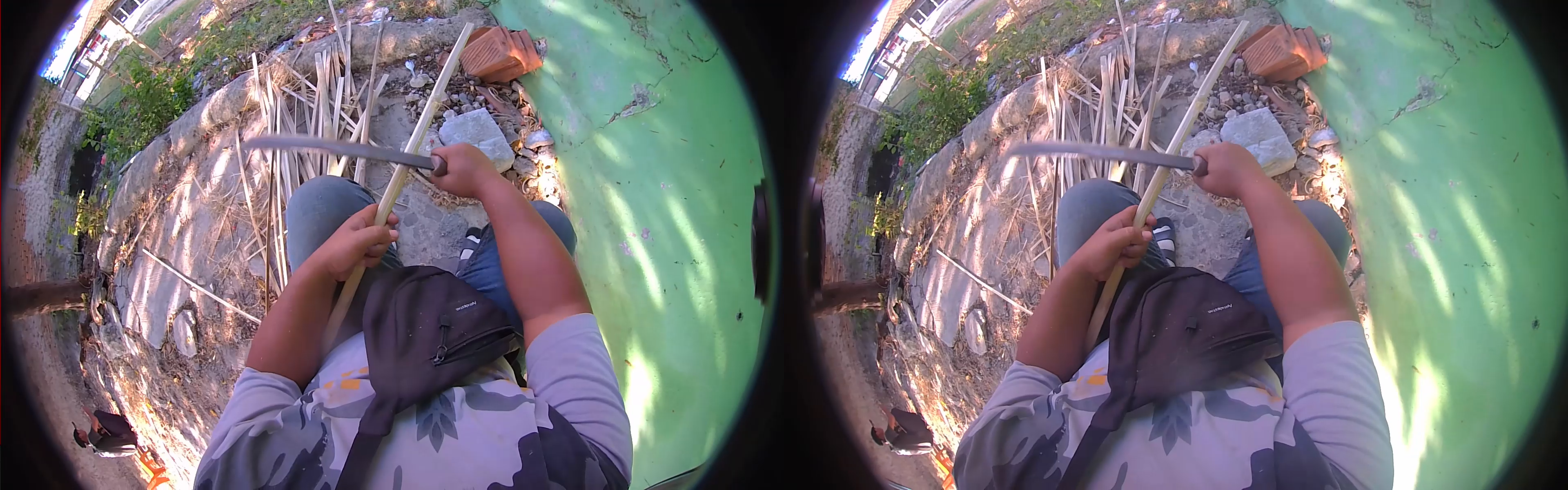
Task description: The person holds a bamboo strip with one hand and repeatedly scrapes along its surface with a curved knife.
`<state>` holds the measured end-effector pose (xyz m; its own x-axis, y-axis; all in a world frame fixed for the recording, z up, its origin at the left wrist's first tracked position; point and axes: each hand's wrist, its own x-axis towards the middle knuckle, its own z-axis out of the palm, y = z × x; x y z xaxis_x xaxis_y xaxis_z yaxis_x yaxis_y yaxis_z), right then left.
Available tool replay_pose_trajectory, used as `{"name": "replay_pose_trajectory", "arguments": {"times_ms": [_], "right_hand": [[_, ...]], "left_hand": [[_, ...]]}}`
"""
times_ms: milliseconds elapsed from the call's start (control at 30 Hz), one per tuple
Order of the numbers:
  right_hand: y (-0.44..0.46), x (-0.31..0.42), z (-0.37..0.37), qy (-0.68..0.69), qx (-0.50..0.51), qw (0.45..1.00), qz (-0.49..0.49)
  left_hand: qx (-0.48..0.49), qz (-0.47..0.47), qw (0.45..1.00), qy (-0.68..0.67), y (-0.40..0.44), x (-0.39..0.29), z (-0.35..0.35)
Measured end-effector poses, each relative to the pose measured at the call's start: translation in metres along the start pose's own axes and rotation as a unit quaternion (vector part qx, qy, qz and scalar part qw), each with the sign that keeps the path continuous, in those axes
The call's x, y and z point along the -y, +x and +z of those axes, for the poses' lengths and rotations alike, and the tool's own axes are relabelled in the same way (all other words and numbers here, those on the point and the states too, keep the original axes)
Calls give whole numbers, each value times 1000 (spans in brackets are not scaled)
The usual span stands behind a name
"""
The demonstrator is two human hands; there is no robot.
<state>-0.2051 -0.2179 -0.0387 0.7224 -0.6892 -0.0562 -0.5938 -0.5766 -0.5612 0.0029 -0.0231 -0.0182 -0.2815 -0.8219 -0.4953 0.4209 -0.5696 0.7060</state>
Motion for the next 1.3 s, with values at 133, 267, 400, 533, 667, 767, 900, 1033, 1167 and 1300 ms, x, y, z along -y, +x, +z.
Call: {"name": "replay_pose_trajectory", "arguments": {"times_ms": [133, 267, 400, 533, 667, 767, 900, 1033, 1167, 1300], "right_hand": [[12, -16, 5, 73, -38, 994, 69], [6, -6, 3, 48, -39, 997, 50], [-1, 16, 1, -5, 2, 999, -49], [7, -8, 6, -40, 15, 998, -46], [21, -51, 18, 172, -43, 974, 139], [17, -50, 19, 140, -66, 978, 143], [12, -26, 5, 62, -58, 995, 56], [5, 4, 7, -34, -45, 995, -77], [-3, 20, -8, -87, -17, 994, -57], [2, -17, -7, -13, 4, 999, 42]], "left_hand": [[-2, -7, 1000, 19, 0, -5, 0], [-7, -8, 1000, -18, -1, -3, -2], [3, -10, 1000, -21, 2, -4, 0], [4, -14, 999, 33, -1, -4, 3], [29, -9, 999, -14, 0, -3, -7], [13, -15, 1000, 2, 0, -2, -2], [10, -16, 1000, -19, 1, -5, -3], [3, -22, 1000, -19, 2, -4, -3], [21, -11, 999, 31, 1, -3, -2], [38, -8, 999, 25, 1, 0, -4]]}}
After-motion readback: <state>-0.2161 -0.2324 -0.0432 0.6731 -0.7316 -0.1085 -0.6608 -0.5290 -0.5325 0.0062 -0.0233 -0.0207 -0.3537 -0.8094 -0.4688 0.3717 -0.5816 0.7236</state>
